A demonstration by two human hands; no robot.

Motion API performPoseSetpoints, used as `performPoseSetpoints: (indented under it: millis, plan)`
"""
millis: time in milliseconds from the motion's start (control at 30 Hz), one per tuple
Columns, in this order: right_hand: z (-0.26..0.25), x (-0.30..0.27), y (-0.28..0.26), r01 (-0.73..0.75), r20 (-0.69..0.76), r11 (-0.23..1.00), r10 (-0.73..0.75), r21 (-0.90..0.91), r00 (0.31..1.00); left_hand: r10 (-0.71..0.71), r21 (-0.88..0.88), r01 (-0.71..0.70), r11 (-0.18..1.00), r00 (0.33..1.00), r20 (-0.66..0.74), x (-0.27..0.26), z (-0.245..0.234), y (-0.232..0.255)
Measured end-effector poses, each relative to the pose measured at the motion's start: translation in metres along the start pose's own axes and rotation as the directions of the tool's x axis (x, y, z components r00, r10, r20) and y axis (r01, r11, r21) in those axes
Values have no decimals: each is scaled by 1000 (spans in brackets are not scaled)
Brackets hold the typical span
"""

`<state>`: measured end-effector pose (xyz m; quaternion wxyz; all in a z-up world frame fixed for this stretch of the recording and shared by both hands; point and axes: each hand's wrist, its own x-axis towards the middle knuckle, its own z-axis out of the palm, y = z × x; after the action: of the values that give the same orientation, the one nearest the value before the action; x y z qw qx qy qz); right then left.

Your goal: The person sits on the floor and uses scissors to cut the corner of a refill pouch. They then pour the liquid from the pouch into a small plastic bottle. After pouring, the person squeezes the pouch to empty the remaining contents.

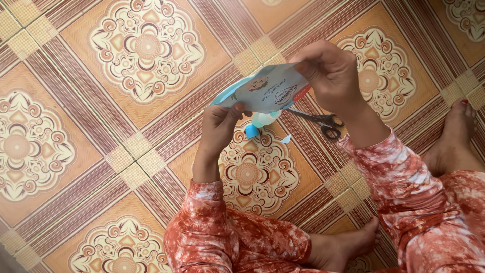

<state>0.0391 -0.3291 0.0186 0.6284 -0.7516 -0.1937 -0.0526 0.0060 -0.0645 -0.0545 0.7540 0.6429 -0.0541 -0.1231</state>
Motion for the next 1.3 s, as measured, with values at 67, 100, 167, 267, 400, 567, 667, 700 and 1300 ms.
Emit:
performPoseSetpoints:
  millis: [67, 100, 167, 267, 400, 567, 667, 700, 1300]
  plan:
    - [-2, -3, 2, 3, -21, 1000, -3, 6, 1000, 58, -7, -58, 998, 997, -43, 1, 2, -13]
    - [-2, -5, 3, 9, -30, 1000, -9, 8, 1000, 97, -26, -99, 995, 992, -82, 2, 7, -13]
    - [-1, -8, 5, 26, -54, 1000, -25, 17, 998, 172, 23, -171, 985, 971, -165, 5, 18, -5]
    - [1, -13, 12, 51, -102, 998, -48, 28, 994, 242, 162, -206, 965, 937, -253, 6, 33, 4]
    - [2, -17, 17, 65, -139, 997, -60, 29, 988, 237, 150, -203, 968, 935, -264, 5, 37, 8]
    - [6, -15, 14, 78, -133, 994, -67, 75, 989, 144, -36, -154, 987, 969, -198, 8, 34, 6]
    - [7, -13, 14, 63, -146, 996, -53, 64, 988, 80, -67, -88, 994, 991, -107, 11, 33, 3]
    - [7, -13, 14, 67, -140, 996, -59, 50, 988, 90, -20, -92, 996, 991, -97, 12, 34, 2]
    - [10, -10, -1, 149, -145, 989, -151, -25, 978, 226, 56, -220, 974, 963, -150, 13, 47, 8]
